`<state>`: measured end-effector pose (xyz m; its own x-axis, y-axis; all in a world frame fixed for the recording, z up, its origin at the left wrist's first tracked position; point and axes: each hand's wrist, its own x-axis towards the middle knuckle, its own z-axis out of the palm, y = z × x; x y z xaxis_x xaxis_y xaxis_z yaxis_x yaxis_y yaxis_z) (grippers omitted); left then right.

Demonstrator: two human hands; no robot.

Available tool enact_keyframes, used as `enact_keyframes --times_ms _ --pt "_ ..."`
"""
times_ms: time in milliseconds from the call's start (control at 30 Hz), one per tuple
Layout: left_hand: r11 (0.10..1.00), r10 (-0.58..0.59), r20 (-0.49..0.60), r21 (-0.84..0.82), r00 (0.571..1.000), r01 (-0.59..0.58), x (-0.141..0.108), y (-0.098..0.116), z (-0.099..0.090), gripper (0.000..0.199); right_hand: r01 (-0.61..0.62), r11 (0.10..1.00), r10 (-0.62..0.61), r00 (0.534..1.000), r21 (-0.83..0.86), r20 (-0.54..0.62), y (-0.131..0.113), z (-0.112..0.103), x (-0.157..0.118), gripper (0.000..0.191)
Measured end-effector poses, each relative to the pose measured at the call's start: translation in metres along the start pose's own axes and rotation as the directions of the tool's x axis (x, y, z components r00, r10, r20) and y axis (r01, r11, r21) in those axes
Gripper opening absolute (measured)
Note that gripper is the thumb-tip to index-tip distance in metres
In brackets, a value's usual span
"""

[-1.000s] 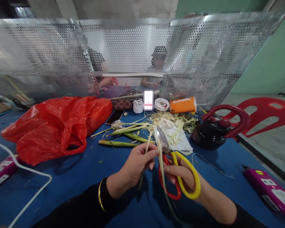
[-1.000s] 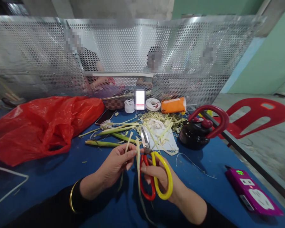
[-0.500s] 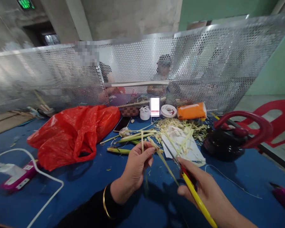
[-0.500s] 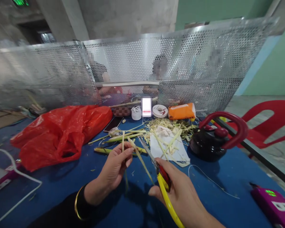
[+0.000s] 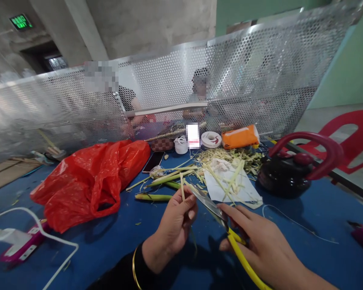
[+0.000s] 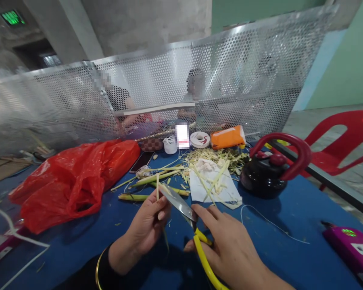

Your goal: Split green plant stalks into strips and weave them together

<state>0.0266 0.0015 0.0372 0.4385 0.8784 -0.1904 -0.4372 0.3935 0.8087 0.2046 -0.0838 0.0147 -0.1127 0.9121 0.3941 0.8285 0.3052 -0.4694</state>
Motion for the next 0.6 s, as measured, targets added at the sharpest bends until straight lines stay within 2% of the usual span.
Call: enact_keyframes --times_ms 200,600 --pt "0.996 -0.065 0.079 -0.059 0.995 0.07 0.0003 -0.0033 -0.0018 0.037 -0.034 0.999 0.032 0.999 0.037 0.042 -0.0028 -0.0009 -0.0003 0.05" --pt "0.991 -0.097 0.094 -0.08 0.991 0.105 0.0006 -0.0045 -0.0027 0.036 -0.04 0.994 0.036 0.999 0.103 0.039 -0.0034 0.0007 0.0001 0.044"
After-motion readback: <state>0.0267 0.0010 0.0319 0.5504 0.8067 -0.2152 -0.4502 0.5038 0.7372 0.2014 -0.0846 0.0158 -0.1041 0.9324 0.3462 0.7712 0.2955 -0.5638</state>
